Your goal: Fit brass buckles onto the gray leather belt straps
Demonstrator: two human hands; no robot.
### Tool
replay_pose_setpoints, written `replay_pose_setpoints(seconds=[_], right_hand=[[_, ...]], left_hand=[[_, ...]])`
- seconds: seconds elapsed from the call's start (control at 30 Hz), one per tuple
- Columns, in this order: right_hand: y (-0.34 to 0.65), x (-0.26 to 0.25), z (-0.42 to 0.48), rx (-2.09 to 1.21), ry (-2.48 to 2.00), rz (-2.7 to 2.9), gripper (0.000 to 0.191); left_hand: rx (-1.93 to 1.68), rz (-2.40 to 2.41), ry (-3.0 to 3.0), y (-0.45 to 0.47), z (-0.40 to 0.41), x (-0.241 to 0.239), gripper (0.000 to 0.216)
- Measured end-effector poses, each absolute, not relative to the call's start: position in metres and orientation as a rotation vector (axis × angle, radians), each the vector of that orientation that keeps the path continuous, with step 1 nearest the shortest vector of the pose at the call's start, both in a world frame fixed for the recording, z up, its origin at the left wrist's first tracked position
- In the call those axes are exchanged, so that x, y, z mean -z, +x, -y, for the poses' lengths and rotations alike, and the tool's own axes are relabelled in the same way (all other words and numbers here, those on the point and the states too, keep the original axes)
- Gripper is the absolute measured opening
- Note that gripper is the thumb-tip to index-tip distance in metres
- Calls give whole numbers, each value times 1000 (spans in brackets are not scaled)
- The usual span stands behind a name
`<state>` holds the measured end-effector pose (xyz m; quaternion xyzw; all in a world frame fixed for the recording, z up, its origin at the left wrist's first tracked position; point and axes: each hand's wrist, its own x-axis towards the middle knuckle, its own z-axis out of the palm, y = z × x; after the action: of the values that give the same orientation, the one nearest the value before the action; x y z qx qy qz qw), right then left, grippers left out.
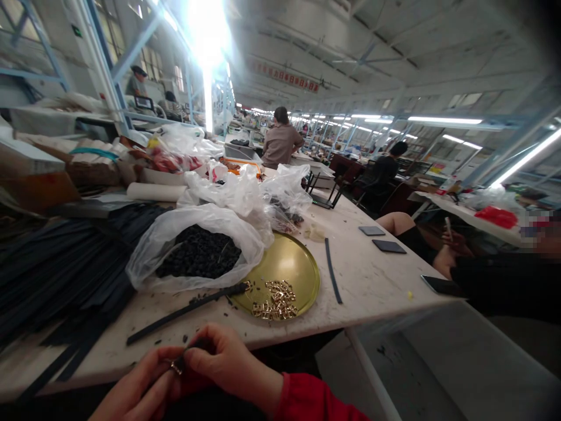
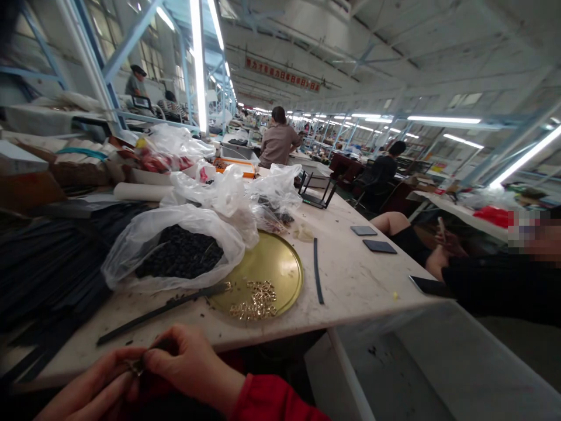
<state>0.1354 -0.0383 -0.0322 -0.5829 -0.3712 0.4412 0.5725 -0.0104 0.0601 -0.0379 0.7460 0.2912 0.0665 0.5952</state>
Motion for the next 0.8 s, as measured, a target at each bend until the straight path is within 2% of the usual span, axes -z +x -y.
replay_pose_setpoints(seconds=[0.07,0.23,0.37,0.53,0.8], right_hand=[[131,31,43,-1013,-1360,904,24],[128,26,53,-1246,-1214,656,51],[129,33,53,-1415,-1165,534,35],[123,40,60,-1635,-1092,516,33],[120,46,64,-1500,-1142,631,32]], left_hand=[[-155,-689,1725,-7,-58,34,45],[-143,-768,1699,-4,-45,13,31],[-192,-839,1778,-8,-40,5,27],[-179,-896,1975,-15,-34,5,23],[-136,-873,1962,-21,-29,5,19]])
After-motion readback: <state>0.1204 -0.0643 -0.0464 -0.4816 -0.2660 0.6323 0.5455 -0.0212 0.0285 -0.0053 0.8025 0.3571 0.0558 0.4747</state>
